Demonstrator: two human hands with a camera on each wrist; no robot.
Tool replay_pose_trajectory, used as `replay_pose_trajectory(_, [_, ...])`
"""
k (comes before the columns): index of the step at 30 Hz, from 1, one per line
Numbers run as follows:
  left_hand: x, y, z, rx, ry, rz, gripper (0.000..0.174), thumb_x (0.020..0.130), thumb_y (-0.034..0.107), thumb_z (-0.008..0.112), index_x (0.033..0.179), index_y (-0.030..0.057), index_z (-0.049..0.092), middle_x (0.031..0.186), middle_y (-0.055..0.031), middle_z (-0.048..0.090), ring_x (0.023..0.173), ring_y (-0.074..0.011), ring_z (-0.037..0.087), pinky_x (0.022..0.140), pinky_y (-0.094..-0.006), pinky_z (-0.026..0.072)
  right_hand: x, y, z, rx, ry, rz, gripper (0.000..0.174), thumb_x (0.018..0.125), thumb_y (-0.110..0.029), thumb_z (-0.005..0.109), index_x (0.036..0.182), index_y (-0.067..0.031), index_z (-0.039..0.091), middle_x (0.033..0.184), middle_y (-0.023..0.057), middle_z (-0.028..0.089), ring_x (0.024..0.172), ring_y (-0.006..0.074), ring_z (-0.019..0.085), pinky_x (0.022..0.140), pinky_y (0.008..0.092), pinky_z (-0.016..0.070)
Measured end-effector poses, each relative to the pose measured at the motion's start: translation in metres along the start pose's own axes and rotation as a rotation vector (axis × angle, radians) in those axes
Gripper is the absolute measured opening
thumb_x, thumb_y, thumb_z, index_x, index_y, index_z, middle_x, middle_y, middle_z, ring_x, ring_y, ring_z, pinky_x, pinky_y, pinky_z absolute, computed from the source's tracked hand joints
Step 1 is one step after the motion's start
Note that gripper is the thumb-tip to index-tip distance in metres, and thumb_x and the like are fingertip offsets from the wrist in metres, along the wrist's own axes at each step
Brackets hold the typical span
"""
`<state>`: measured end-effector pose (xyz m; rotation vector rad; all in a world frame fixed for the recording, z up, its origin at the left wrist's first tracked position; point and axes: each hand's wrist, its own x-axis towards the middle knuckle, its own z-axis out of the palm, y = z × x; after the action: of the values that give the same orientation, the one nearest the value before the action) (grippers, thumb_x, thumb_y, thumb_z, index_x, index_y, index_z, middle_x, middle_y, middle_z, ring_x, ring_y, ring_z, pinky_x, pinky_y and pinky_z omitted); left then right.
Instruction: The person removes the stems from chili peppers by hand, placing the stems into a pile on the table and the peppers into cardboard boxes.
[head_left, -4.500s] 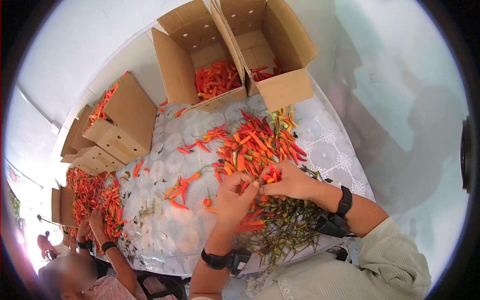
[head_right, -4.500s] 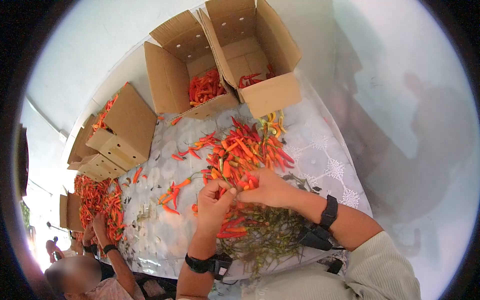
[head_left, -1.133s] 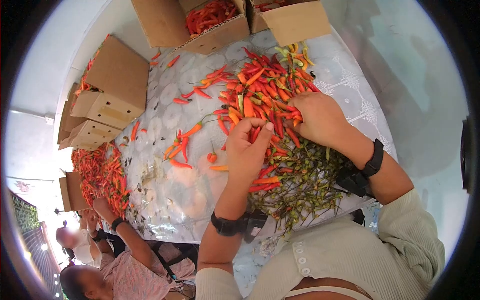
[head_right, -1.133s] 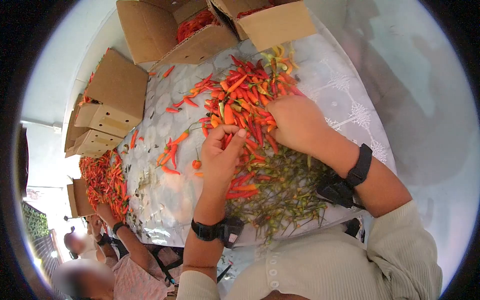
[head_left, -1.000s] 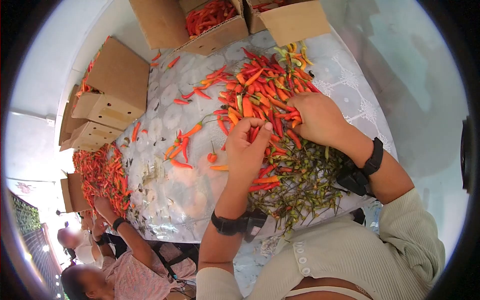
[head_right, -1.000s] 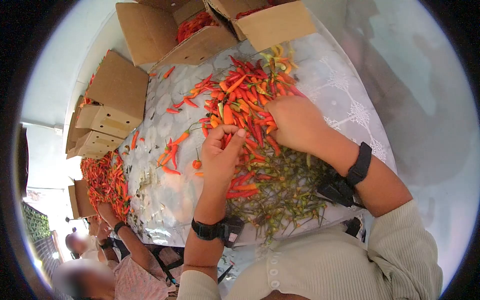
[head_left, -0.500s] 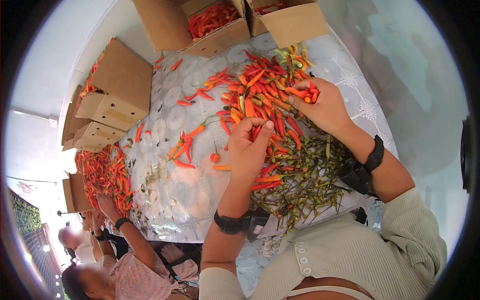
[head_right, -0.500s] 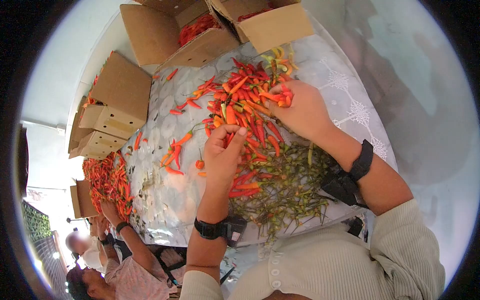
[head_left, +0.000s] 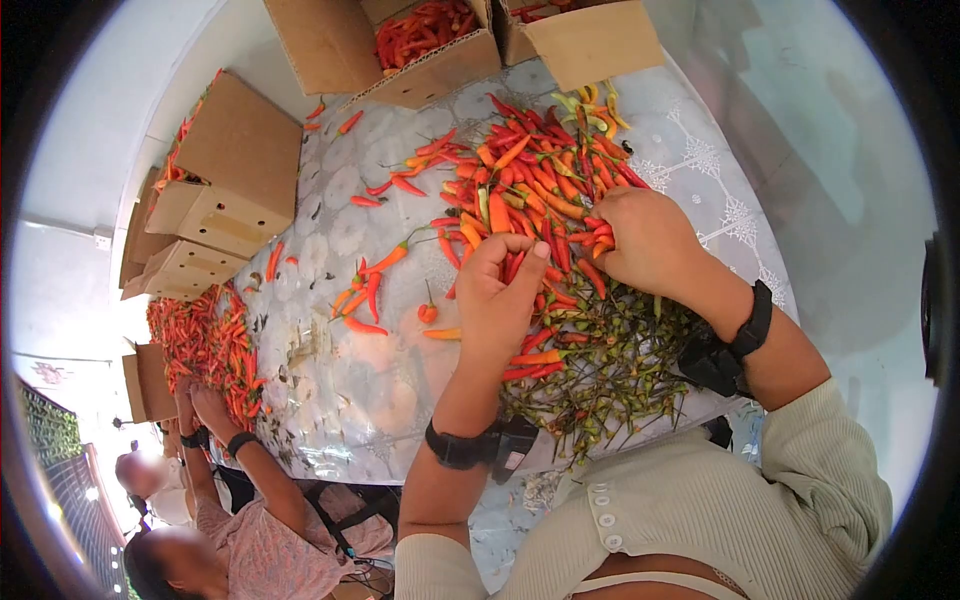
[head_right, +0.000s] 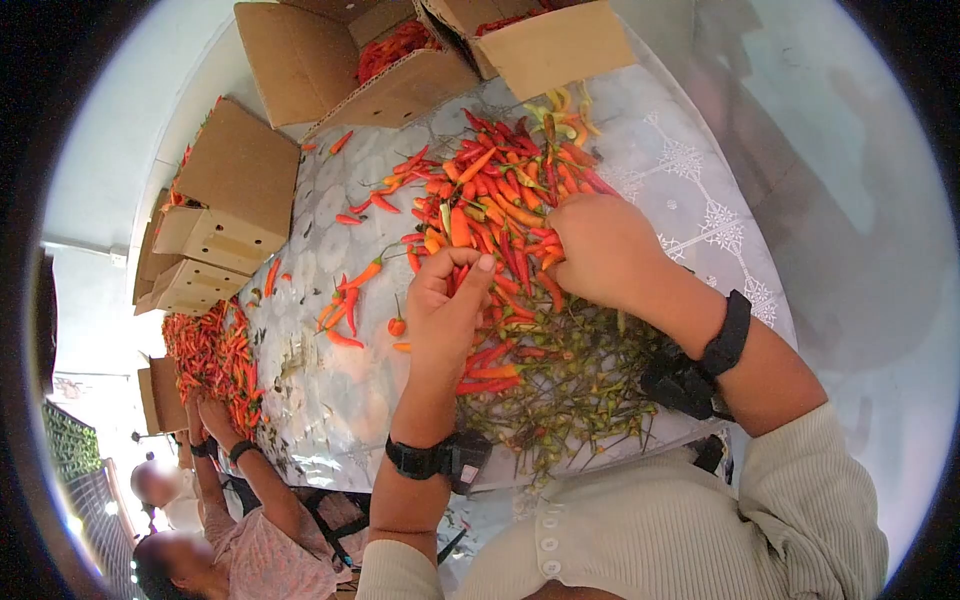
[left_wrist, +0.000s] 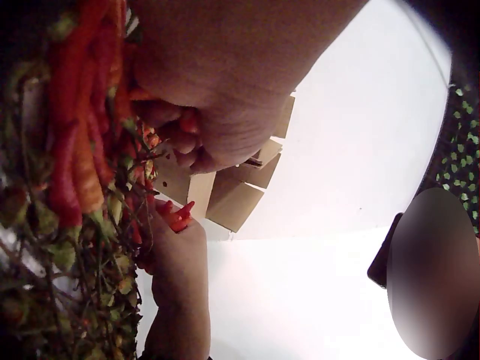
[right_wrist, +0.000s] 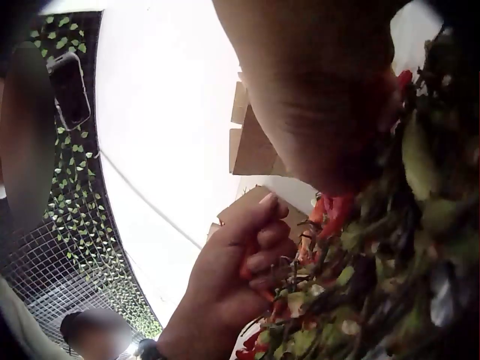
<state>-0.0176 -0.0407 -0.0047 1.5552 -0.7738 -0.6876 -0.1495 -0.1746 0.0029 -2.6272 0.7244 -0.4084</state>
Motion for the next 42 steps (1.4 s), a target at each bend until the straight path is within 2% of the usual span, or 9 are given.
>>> replay_pose_trajectory(5, [-0.003,0.008,0.0,-0.044,0.013,-0.057,0.017,0.086,0.017,0.064,0.087,0.0005,0.06,0.068,0.0037,0.054,0.05,-0.0008,0.04,0.043,-0.018,0.0307,0.002,0.001,0.002,0.489,0.091,0.078,0.029,0.067,-0.025,0.073,0.08,-0.0005,0.064,0.069,0.0131,0.061,0.063,0.0252,0.06,0.059,0.036,0.0469])
replay_pose_trajectory(8, [-0.004,0.011,-0.001,-0.093,0.023,-0.048,0.02,0.085,0.02,0.065,0.089,0.0012,0.06,0.067,0.004,0.053,0.049,-0.0005,0.039,0.042,-0.0175,0.0301,0.005,-0.002,-0.004,0.92,-0.133,0.177,0.028,0.072,-0.027,0.075,0.077,-0.0019,0.063,0.06,0.0049,0.058,0.055,0.0116,0.053,0.054,0.0281,0.0422])
replay_pose_trajectory(11, [-0.004,0.011,-0.003,-0.099,0.004,-0.015,0.022,0.084,0.022,0.067,0.09,0.0018,0.061,0.067,0.0043,0.053,0.048,-0.0004,0.039,0.041,-0.0173,0.0297,0.003,0.003,0.006,0.915,-0.167,0.063,0.025,0.074,-0.025,0.075,0.077,-0.0033,0.063,0.057,-0.0015,0.053,0.056,0.0046,0.046,0.051,0.0237,0.0384])
replay_pose_trajectory(14, [-0.004,0.007,-0.005,-0.11,-0.012,0.009,0.02,0.083,0.02,0.068,0.09,0.0022,0.061,0.068,0.0038,0.054,0.048,-0.0004,0.04,0.041,-0.0171,0.0297,-0.001,-0.005,-0.001,0.847,-0.185,0.007,0.022,0.076,-0.021,0.075,0.08,-0.0021,0.063,0.065,-0.0041,0.057,0.057,0.0025,0.048,0.051,0.0182,0.037])
replay_pose_trajectory(17, [-0.004,0.01,-0.008,-0.232,-0.018,0.059,0.016,0.084,0.016,0.067,0.091,0.0027,0.061,0.071,0.0022,0.056,0.049,-0.0005,0.041,0.041,-0.0167,0.0304,0.001,-0.008,-0.003,0.948,-0.094,0.148,0.024,0.074,-0.021,0.077,0.082,-0.0027,0.064,0.065,-0.0039,0.057,0.058,0.0025,0.049,0.052,0.0184,0.0381])
replay_pose_trajectory(20, [-0.004,0.014,-0.011,-0.32,-0.015,0.092,0.013,0.085,0.012,0.065,0.093,0.003,0.06,0.075,0.0003,0.059,0.05,-0.0007,0.042,0.041,-0.016,0.0313,0.003,-0.008,-0.016,1.121,-0.214,0.343,0.027,0.071,-0.021,0.079,0.083,-0.0029,0.064,0.068,-0.0037,0.058,0.061,0.0026,0.049,0.054,0.0186,0.0389])
replay_pose_trajectory(23, [-0.004,0.014,-0.01,-0.331,-0.004,0.115,0.014,0.085,0.011,0.065,0.095,0.0029,0.059,0.078,-0.0005,0.06,0.05,-0.0009,0.042,0.041,-0.0153,0.0315,0.001,-0.004,0.0,1.034,-0.123,0.092,0.036,0.069,-0.031,0.081,0.085,-0.0026,0.065,0.067,-0.0037,0.056,0.059,0.0027,0.046,0.05,0.0203,0.0365])
replay_pose_trajectory(26, [-0.005,0.014,-0.008,-0.339,-0.012,0.14,0.014,0.085,0.01,0.065,0.095,0.0025,0.059,0.079,-0.0006,0.06,0.051,-0.0007,0.042,0.041,-0.0151,0.0313,-0.002,-0.011,-0.003,1.031,-0.177,0.084,0.028,0.069,-0.021,0.081,0.083,-0.0028,0.065,0.072,-0.0051,0.058,0.063,0.0019,0.048,0.056,0.0182,0.0393])
replay_pose_trajectory(42, [-0.005,0.013,-0.02,-0.657,-0.238,0.004,0.008,0.084,0.0,0.059,0.092,0.0016,0.056,0.083,-0.0033,0.058,0.049,-0.0034,0.04,0.041,-0.0169,0.0306,-0.002,-0.007,-0.001,1.2,-0.258,-0.022,0.019,0.072,-0.011,0.077,0.083,-0.0008,0.065,0.075,-0.0004,0.06,0.067,0.0047,0.052,0.059,0.0196,0.0417])
